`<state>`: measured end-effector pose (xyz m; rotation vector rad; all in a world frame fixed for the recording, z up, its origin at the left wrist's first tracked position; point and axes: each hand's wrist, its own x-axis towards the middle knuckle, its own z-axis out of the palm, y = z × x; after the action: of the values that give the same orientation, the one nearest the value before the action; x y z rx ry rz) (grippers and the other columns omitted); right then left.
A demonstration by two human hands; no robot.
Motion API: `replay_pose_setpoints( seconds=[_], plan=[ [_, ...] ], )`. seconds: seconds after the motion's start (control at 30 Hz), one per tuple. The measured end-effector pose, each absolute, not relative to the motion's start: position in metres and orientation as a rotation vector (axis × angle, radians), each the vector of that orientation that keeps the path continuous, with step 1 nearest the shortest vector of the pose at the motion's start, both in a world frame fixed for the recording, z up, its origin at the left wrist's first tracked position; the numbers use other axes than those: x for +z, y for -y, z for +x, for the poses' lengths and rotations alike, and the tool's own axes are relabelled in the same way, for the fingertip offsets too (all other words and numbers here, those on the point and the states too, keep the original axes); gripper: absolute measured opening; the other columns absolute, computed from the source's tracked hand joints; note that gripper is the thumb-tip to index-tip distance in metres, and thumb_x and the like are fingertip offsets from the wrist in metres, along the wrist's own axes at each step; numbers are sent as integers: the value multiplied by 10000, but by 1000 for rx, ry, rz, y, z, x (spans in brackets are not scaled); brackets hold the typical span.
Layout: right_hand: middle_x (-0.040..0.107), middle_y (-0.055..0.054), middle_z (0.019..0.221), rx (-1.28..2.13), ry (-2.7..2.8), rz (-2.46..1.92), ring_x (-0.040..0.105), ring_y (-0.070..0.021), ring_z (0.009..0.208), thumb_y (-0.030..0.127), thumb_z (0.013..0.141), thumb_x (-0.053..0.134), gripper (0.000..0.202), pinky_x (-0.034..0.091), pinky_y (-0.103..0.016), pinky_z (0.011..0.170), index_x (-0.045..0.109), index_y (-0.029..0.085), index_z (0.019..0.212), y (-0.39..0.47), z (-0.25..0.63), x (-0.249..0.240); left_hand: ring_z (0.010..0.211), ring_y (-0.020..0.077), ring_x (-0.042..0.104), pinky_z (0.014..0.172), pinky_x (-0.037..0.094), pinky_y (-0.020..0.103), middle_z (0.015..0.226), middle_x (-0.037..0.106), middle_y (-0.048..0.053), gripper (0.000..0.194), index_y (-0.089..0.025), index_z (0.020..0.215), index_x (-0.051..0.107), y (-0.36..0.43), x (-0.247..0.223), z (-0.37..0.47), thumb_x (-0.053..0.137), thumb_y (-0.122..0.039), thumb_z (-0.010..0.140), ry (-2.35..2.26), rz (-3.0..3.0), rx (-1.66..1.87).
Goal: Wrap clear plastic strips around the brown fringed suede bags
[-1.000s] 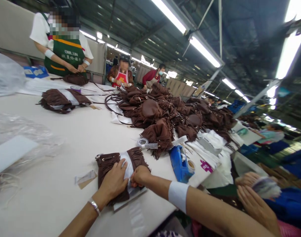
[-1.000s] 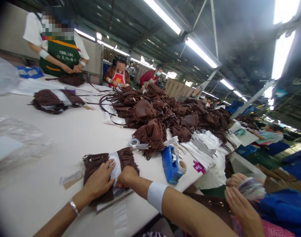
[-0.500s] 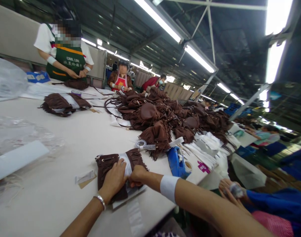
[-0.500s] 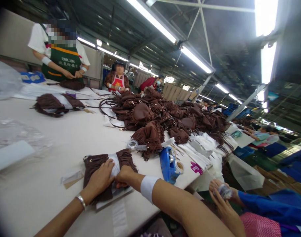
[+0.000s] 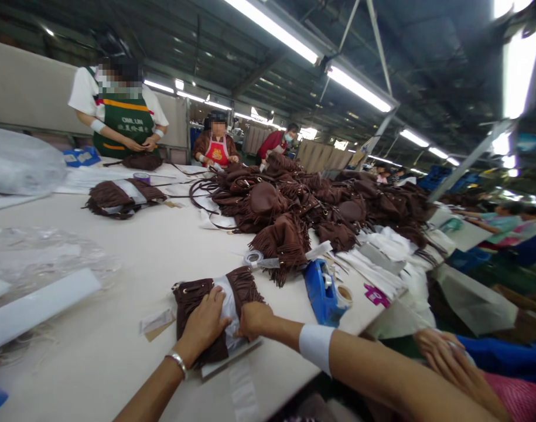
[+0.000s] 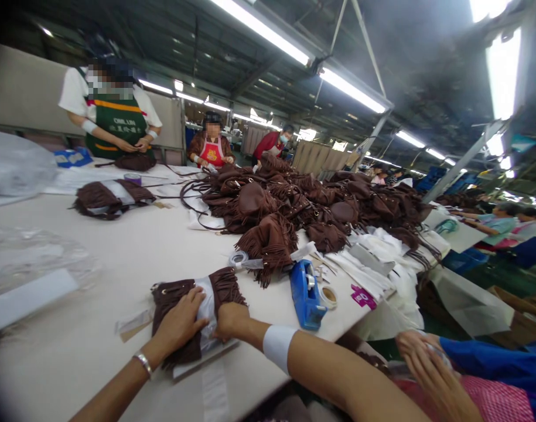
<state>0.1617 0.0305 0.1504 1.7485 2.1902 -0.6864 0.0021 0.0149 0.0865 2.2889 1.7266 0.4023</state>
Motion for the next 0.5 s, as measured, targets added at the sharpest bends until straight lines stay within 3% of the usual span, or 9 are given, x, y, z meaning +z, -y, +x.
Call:
replay_pose_setpoints(
  seconds=[0.1, 0.17, 0.27, 0.4, 0.5],
  plan=[
    [749, -142, 1042, -513, -2400, 1663, 697, -326, 1016, 349, 842, 658, 320, 516, -392, 850, 690, 182, 1113, -11, 177, 164, 1402, 305, 391, 1143, 356, 434, 1550, 370, 176, 552, -121, 1364, 468, -15, 84, 2, 596, -235, 839, -1730, 2271, 410],
    [746, -107, 1081, -477, -2523, 1556, 699, -291, 1030, 394, 938, 524, 371, 502, -385, 880, 604, 263, 1276, 2, 188, 165, 1413, 298, 374, 1153, 344, 439, 1564, 354, 166, 551, -130, 1370, 459, -15, 82, 2, 585, -227, 843, -1733, 2259, 412],
    [764, -110, 966, -396, -2647, 1333, 731, -291, 905, 480, 969, 446, 439, 524, -370, 793, 551, 294, 1353, 16, 203, 152, 1418, 288, 367, 1164, 329, 428, 1574, 343, 153, 562, -135, 1388, 441, -16, 81, 1, 576, -240, 852, -1729, 2246, 413],
    [759, -158, 893, -309, -2748, 1184, 735, -306, 791, 450, 962, 460, 525, 525, -364, 700, 494, 216, 1431, 22, 213, 130, 1426, 289, 360, 1179, 310, 430, 1573, 349, 150, 573, -137, 1387, 448, -15, 84, 1, 586, -262, 846, -1725, 2236, 421],
    [769, -110, 915, -549, -2797, 1261, 732, -281, 799, 469, 921, 538, 447, 505, -325, 687, 627, 256, 1304, 16, 219, 132, 1423, 292, 372, 1170, 331, 435, 1564, 373, 145, 573, -141, 1373, 474, -13, 86, 3, 598, -246, 824, -1728, 2225, 443]
  ],
)
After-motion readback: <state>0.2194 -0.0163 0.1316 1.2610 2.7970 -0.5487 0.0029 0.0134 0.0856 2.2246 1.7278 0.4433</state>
